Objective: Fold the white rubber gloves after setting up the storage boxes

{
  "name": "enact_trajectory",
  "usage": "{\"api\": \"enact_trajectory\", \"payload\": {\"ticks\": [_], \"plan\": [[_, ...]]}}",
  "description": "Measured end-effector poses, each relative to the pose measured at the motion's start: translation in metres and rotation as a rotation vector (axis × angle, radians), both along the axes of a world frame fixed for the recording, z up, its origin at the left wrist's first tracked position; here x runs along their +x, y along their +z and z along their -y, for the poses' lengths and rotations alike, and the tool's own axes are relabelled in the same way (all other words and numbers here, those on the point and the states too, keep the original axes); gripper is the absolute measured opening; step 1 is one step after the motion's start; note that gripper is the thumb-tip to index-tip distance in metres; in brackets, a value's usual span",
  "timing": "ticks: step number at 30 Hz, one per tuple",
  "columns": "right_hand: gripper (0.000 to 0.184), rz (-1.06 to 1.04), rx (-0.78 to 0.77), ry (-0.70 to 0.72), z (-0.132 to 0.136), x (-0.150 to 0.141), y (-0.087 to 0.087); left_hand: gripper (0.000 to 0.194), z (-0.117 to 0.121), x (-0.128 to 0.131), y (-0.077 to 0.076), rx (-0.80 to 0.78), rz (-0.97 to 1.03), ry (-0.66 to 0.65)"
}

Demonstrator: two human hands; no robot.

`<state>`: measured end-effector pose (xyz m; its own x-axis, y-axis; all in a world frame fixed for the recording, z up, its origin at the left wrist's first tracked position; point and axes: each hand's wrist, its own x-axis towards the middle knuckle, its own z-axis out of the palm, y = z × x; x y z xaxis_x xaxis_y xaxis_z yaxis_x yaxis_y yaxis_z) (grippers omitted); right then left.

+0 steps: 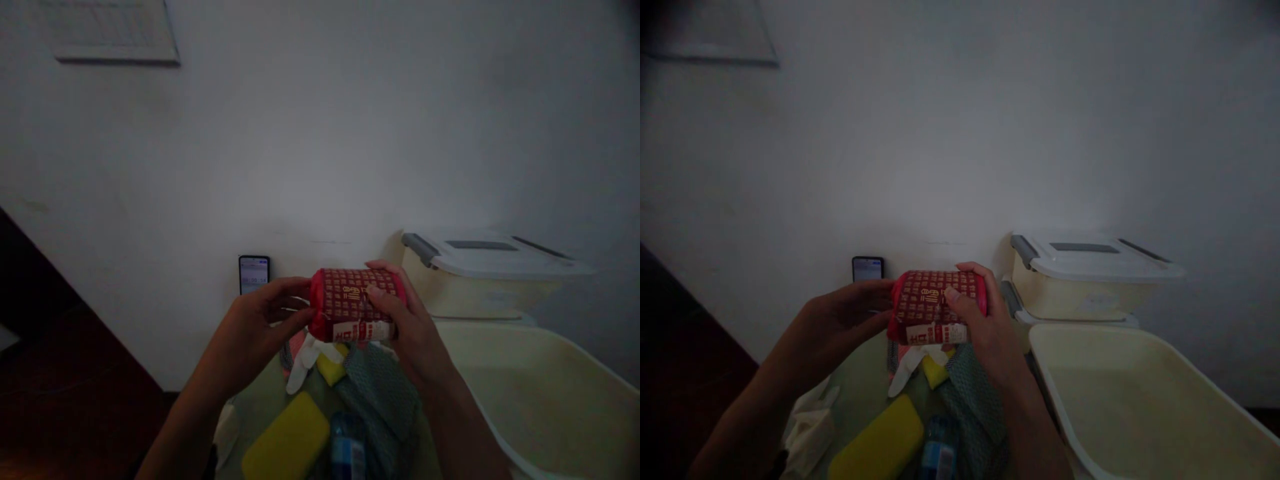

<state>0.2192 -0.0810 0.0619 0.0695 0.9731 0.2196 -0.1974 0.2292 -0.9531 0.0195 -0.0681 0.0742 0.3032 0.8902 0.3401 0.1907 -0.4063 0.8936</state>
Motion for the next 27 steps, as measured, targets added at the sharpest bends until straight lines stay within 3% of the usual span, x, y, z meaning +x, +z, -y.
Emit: {"api": "enact_trajectory", "payload": {"ticks": [3, 7, 12, 20, 23, 27], "plan": [[0.038, -0.005, 0.023, 0.01, 0.002, 0.0, 0.001, 0.026, 0.004, -0.001, 0.002, 0.0, 0.046, -0.057], [0.037, -0.026, 0.058, 0.003, 0.006, 0.0, 0.002, 0.018, 0.011, 0.0, 0.006, 0.086, 0.008, -0.035], [0.038, -0.031, 0.04, 0.032, 0.015, 0.0, 0.005, 0.006, 0.01, -0.002, 0.009, 0.317, -0.146, -0.043], [0.035, 0.007, 0.051, 0.073, 0.03, -0.007, 0.01, 0.017, 0.009, -0.005, 0.011, 0.6, -0.259, -0.008], [0.036, 0.048, 0.045, 0.056, 0.036, -0.008, 0.012, 0.019, 0.008, -0.006, 0.008, 0.623, -0.278, 0.004], [0.039, -0.023, 0.024, 0.116, 0.041, -0.008, 0.014, 0.016, 0.008, -0.009, 0.007, 0.543, -0.224, -0.043]]}}
